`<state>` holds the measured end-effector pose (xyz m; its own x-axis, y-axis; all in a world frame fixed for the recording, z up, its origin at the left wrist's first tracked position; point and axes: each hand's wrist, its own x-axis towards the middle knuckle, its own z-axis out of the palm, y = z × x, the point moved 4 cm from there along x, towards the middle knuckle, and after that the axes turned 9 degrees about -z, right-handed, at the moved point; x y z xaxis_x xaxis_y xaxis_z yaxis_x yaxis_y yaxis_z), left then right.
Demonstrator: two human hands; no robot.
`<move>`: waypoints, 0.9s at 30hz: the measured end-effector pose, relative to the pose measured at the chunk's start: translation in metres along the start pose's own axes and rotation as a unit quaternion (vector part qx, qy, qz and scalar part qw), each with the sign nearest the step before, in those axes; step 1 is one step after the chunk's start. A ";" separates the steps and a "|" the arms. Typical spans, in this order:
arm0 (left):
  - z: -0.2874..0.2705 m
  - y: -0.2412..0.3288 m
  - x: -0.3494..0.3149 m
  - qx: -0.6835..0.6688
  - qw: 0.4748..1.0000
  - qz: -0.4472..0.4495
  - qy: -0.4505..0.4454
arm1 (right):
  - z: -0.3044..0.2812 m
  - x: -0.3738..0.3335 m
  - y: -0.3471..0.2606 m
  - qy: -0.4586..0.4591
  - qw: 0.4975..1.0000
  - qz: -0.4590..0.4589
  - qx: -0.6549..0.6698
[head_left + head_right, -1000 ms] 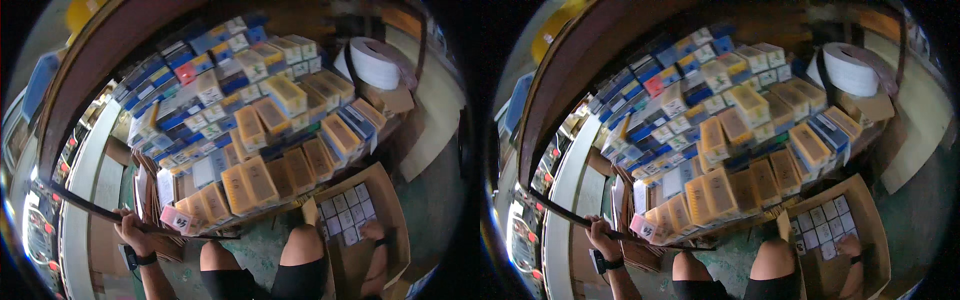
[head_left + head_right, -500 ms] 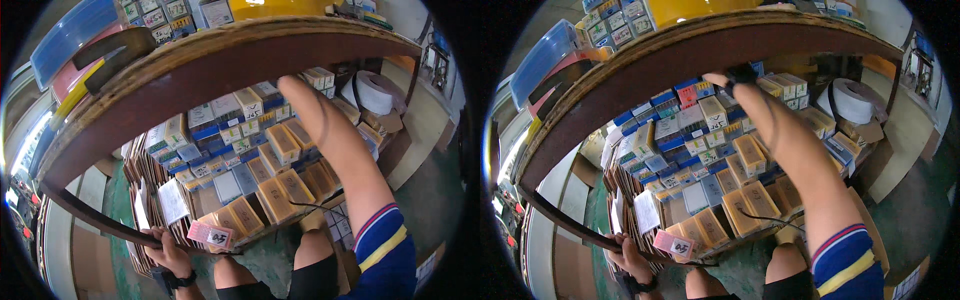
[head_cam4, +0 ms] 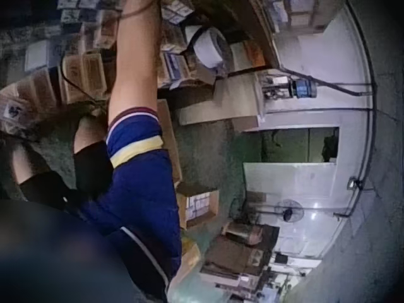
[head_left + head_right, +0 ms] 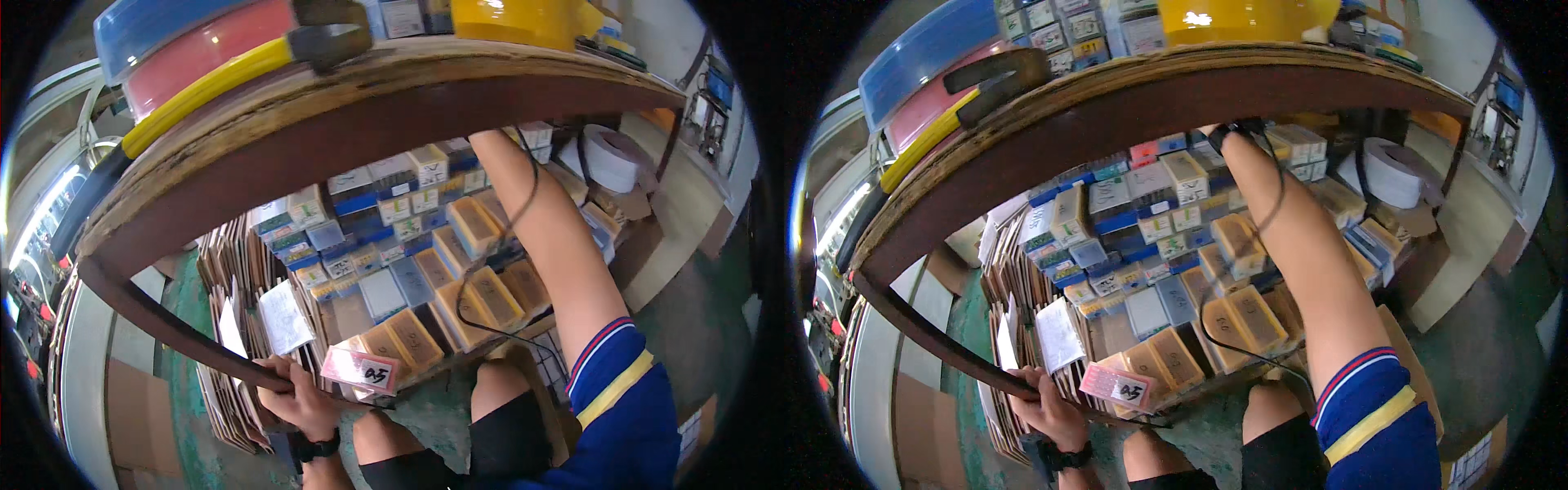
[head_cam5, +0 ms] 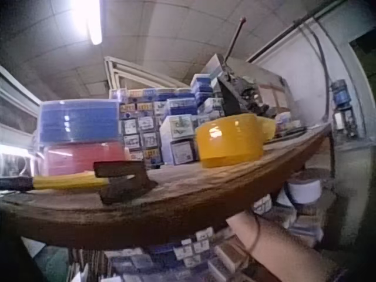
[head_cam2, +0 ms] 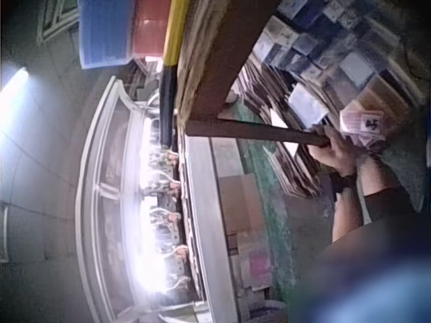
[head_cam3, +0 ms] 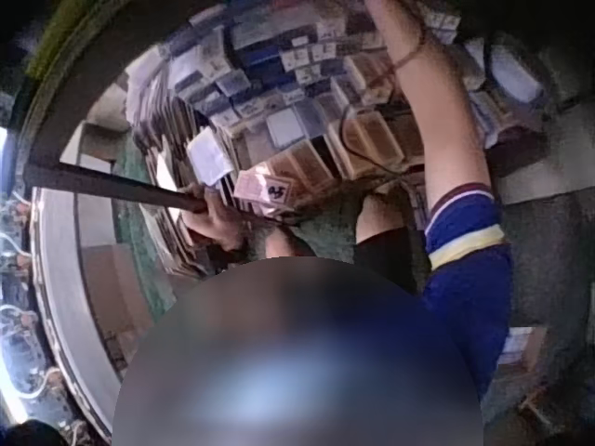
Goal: The person packs small boxes from a shelf into a larger cardboard box by hand.
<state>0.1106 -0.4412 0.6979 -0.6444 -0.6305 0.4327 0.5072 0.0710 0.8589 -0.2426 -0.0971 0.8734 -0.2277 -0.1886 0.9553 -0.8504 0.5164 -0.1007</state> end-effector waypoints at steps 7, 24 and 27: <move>-0.014 -0.001 0.006 0.088 0.994 0.016 0.065 | -0.159 -0.104 -0.065 -0.010 0.989 0.131 -0.066; -0.016 0.011 0.032 0.207 0.972 0.077 -0.078 | -0.356 -0.811 -0.240 -0.119 0.710 0.687 -0.099; -0.035 0.007 0.050 0.173 0.973 0.082 -0.125 | -0.325 -0.901 -0.244 -0.049 0.768 0.631 -0.098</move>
<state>0.1024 -0.4994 0.7160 -0.7117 -0.3844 0.5880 0.4195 0.4389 0.7946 0.3244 0.2178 0.1278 -0.8546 0.5087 0.1046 0.1623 0.4529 -0.8767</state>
